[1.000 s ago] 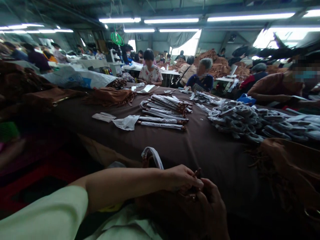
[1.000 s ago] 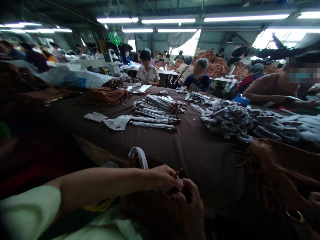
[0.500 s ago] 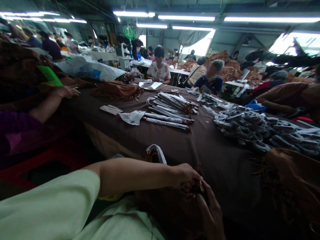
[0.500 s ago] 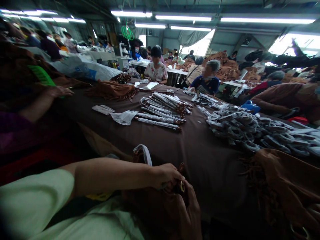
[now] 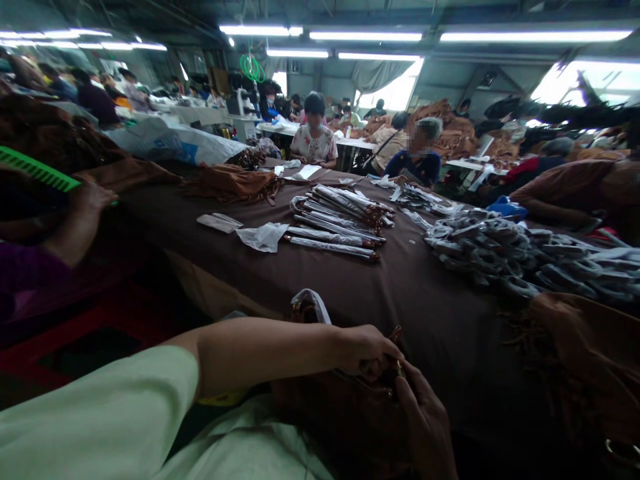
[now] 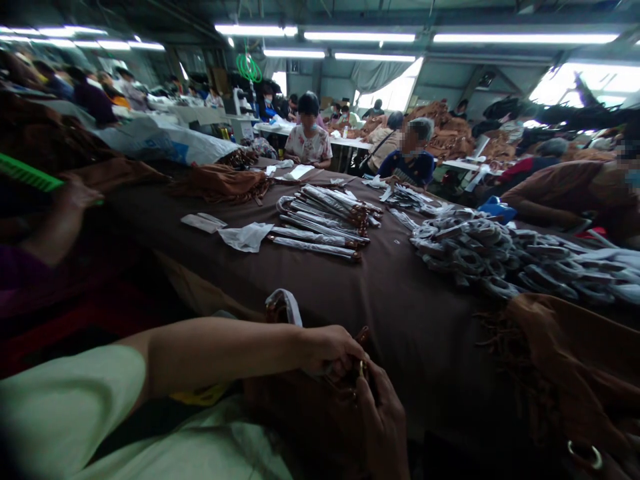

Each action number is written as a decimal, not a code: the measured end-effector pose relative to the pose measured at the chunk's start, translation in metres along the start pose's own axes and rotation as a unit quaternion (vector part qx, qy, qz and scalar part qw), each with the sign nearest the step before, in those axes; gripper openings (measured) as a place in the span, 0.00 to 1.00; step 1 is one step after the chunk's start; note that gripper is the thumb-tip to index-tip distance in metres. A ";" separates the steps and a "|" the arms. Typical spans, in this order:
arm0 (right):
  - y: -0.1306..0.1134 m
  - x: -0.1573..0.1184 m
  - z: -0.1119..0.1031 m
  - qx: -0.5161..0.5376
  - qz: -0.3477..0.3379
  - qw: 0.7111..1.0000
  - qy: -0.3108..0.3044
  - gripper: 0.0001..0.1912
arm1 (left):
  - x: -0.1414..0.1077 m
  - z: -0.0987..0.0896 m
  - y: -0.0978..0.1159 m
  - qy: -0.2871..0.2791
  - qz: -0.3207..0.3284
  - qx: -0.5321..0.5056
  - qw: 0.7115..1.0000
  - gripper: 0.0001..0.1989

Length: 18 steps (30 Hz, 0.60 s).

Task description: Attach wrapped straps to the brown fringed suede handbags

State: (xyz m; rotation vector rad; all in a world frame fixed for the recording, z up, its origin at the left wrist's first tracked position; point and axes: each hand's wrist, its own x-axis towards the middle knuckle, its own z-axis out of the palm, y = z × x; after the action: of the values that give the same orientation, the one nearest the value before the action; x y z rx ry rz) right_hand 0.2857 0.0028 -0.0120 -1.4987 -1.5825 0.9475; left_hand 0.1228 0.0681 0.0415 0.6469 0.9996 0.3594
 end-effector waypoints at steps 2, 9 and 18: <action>-0.003 0.000 0.000 -0.002 0.015 1.000 0.020 0.25 | 0.001 -0.001 -0.001 0.001 0.004 -0.002 1.000 0.13; -0.010 0.001 0.003 0.003 0.028 0.999 0.029 0.24 | -0.006 -0.001 -0.008 -0.043 0.068 -0.014 0.997 0.15; -0.009 -0.005 0.006 -0.067 -0.087 0.994 0.014 0.22 | -0.003 -0.004 -0.004 -0.018 0.036 0.022 0.999 0.16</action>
State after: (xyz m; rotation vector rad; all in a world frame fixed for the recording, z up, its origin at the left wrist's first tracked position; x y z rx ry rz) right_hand 0.2763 -0.0024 -0.0064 -1.4301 -1.7550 0.7320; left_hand 0.1180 0.0651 0.0397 0.7289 0.9529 0.3885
